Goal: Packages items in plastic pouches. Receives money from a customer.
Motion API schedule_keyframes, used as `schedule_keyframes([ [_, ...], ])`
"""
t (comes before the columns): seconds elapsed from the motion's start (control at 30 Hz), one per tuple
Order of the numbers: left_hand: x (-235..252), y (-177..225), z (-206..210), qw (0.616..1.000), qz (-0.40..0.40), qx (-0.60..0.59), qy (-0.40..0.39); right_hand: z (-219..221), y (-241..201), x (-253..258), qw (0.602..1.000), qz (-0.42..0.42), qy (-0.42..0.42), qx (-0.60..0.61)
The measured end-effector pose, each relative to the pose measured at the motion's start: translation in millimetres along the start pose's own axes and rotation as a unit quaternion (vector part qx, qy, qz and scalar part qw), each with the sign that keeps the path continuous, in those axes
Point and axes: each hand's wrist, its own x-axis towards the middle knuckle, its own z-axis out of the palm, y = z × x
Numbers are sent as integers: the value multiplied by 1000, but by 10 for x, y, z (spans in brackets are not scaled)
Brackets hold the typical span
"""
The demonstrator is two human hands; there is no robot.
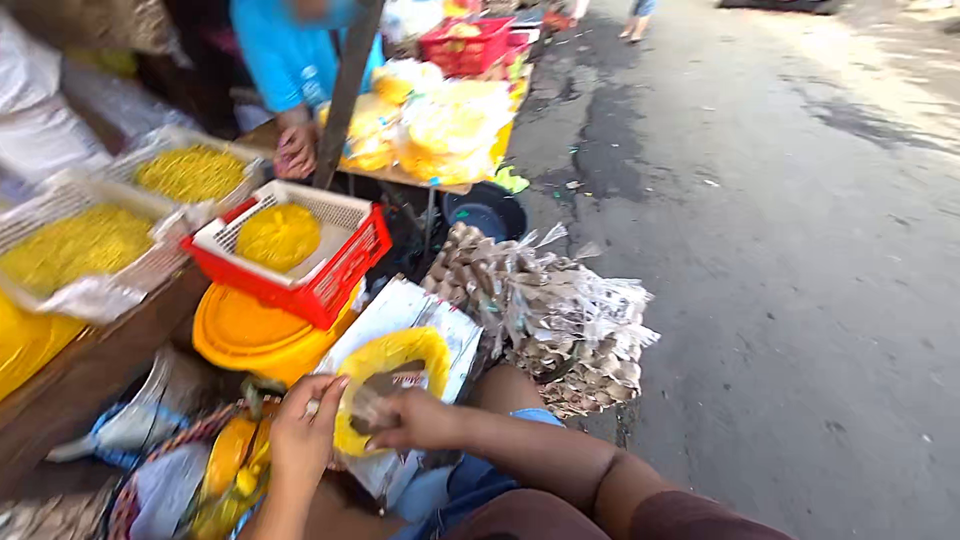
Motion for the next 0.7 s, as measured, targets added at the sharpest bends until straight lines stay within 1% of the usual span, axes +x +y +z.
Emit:
schedule_keyframes([
  [0.1, -17, -53, -20, 998, -17, -44, 43, 126, 11, 15, 997, 5, 37, -68],
  [0.2, -60, -193, -67, 994, -56, -64, 68, 200, 85, 3, 988, -19, 61, -137],
  [0.3, -107, -310, -75, 988, -120, -65, 71, 167, 88, -45, 988, -17, 40, -146],
  [0.37, -122, -328, -56, 977, -198, -52, 65, 132, 63, -84, 990, 12, 3, -138],
  [0.4, -125, -318, -37, 972, -228, -29, 57, 114, 66, -106, 991, 30, -19, -132],
  [0.43, -139, -292, -14, 972, -229, 15, 44, 101, 87, -128, 991, 44, -36, -121],
  [0.47, -168, -250, 13, 978, -192, 77, 26, 98, 121, -152, 992, 53, -47, -104],
  [0.53, -279, -132, 85, 989, -42, 133, -54, 101, 170, -207, 993, 69, -59, -70],
  [0.57, -360, -88, 159, 984, 42, 137, -101, 101, 166, -242, 994, 73, -63, -57],
  [0.63, -523, -118, 374, 958, 190, 138, -167, 106, 124, -299, 996, 49, -57, -43],
  [0.67, -590, -184, 486, 949, 229, 135, -171, 112, 105, -314, 998, 19, -46, -42],
  [0.7, -640, -255, 575, 949, 241, 126, -161, 84, 67, -318, 998, 11, -52, -34],
])
